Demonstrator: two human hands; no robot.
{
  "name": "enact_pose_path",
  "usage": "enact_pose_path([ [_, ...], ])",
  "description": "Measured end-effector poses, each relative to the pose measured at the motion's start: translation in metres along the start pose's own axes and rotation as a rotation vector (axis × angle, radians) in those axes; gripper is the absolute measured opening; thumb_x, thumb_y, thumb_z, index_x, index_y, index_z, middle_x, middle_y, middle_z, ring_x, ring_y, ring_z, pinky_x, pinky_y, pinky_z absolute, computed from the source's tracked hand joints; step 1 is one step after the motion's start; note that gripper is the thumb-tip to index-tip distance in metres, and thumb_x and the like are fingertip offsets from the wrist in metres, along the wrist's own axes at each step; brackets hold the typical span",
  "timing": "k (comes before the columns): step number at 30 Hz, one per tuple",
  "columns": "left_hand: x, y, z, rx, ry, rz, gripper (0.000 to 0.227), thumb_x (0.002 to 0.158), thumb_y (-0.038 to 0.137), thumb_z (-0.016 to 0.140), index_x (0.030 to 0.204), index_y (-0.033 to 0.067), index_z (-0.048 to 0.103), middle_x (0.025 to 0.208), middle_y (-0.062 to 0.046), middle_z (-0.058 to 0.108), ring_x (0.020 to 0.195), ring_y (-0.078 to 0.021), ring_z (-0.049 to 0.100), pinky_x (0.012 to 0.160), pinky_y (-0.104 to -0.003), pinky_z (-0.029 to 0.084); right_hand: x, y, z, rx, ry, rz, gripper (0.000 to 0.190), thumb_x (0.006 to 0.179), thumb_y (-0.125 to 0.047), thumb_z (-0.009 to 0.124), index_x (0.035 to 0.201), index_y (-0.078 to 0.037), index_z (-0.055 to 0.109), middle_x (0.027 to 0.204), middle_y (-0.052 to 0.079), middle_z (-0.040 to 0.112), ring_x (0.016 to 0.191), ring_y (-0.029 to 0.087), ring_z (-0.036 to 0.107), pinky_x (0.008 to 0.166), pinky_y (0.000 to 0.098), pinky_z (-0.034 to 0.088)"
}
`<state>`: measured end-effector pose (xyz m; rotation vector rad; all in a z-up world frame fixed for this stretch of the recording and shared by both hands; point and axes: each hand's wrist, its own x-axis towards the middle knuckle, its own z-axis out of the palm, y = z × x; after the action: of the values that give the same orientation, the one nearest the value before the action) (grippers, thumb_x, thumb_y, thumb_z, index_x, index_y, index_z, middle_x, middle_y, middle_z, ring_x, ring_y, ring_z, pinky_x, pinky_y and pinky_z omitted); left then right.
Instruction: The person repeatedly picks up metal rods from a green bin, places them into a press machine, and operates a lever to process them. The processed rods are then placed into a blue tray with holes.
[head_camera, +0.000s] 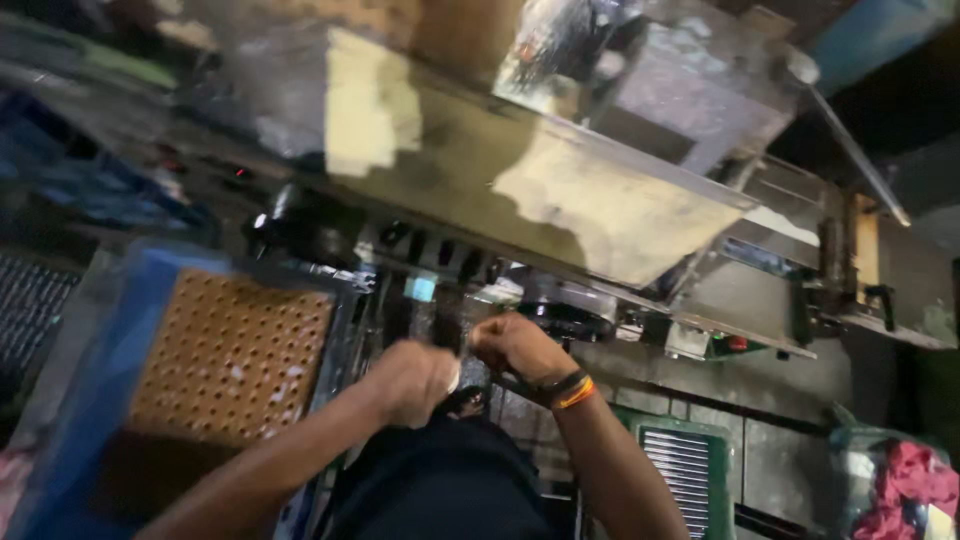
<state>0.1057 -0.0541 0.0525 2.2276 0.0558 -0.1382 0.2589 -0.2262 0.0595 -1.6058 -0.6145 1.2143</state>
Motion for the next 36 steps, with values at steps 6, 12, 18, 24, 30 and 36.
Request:
enact_pose_path([
  [6, 0.025, 0.027, -0.013, 0.268, -0.229, -0.084, 0.039, 0.099, 0.038, 0.047, 0.089, 0.0092, 0.072, 0.091, -0.020, 0.072, 0.090, -0.0429, 0.068, 0.082, -0.054, 0.053, 0.015, 0.030, -0.011, -0.004, 0.005, -0.257, 0.026, 0.101, -0.021, 0.061, 0.081, -0.005, 0.064, 0.071, 0.000, 0.062, 0.069, 0.014, 0.057, 0.070, 0.0334, 0.051],
  [12, 0.051, -0.027, -0.010, -0.023, 0.187, -0.011, 0.047, 0.096, 0.042, 0.045, 0.102, 0.0039, 0.072, 0.100, -0.022, 0.075, 0.095, -0.0396, 0.073, 0.083, -0.049, 0.057, -0.019, 0.061, -0.069, 0.580, 0.391, 0.101, 0.032, 0.100, -0.031, 0.060, 0.077, -0.009, 0.058, 0.057, -0.005, 0.043, 0.048, 0.009, 0.037, 0.045, 0.0284, 0.027],
  [18, 0.035, -0.112, -0.014, 0.291, 0.316, -0.745, 0.064, 0.108, 0.057, 0.040, 0.112, -0.0005, 0.068, 0.106, -0.031, 0.071, 0.103, -0.0512, 0.066, 0.092, -0.058, 0.051, -0.095, 0.141, -0.126, -0.465, 0.850, 0.053, 0.040, 0.092, -0.039, 0.063, 0.080, -0.002, 0.071, 0.072, 0.017, 0.069, 0.064, 0.032, 0.068, 0.057, 0.0417, 0.051],
  [24, 0.027, -0.114, -0.018, 0.259, 0.496, -0.614, 0.048, 0.095, 0.044, 0.067, 0.118, 0.0015, 0.061, 0.105, -0.026, 0.072, 0.098, -0.0489, 0.069, 0.084, -0.056, 0.053, -0.151, 0.236, -0.148, -0.496, 0.916, 0.166, 0.026, 0.076, -0.020, 0.069, 0.090, 0.001, 0.066, 0.080, 0.020, 0.072, 0.072, 0.041, 0.070, 0.062, 0.0477, 0.054],
  [30, 0.085, 0.001, -0.068, 0.222, 0.566, -0.374, 0.029, 0.086, 0.017, 0.075, 0.109, 0.0039, 0.064, 0.092, -0.018, 0.072, 0.083, -0.0346, 0.071, 0.072, -0.045, 0.056, -0.154, 0.284, -0.162, -0.544, 1.186, -0.012, 0.007, 0.081, -0.005, 0.060, 0.076, -0.004, 0.065, 0.066, 0.013, 0.067, 0.055, 0.027, 0.062, 0.053, 0.0389, 0.049],
  [36, 0.169, 0.083, -0.104, 0.033, 0.746, 0.231, 0.010, 0.078, 0.001, 0.068, 0.087, 0.0034, 0.067, 0.062, -0.008, 0.061, 0.052, -0.0177, 0.058, 0.048, -0.033, 0.047, -0.135, 0.251, -0.211, -0.264, 1.293, 0.045, 0.008, 0.083, 0.000, 0.061, 0.076, -0.003, 0.064, 0.057, 0.007, 0.057, 0.052, 0.016, 0.049, 0.047, 0.0338, 0.037],
])
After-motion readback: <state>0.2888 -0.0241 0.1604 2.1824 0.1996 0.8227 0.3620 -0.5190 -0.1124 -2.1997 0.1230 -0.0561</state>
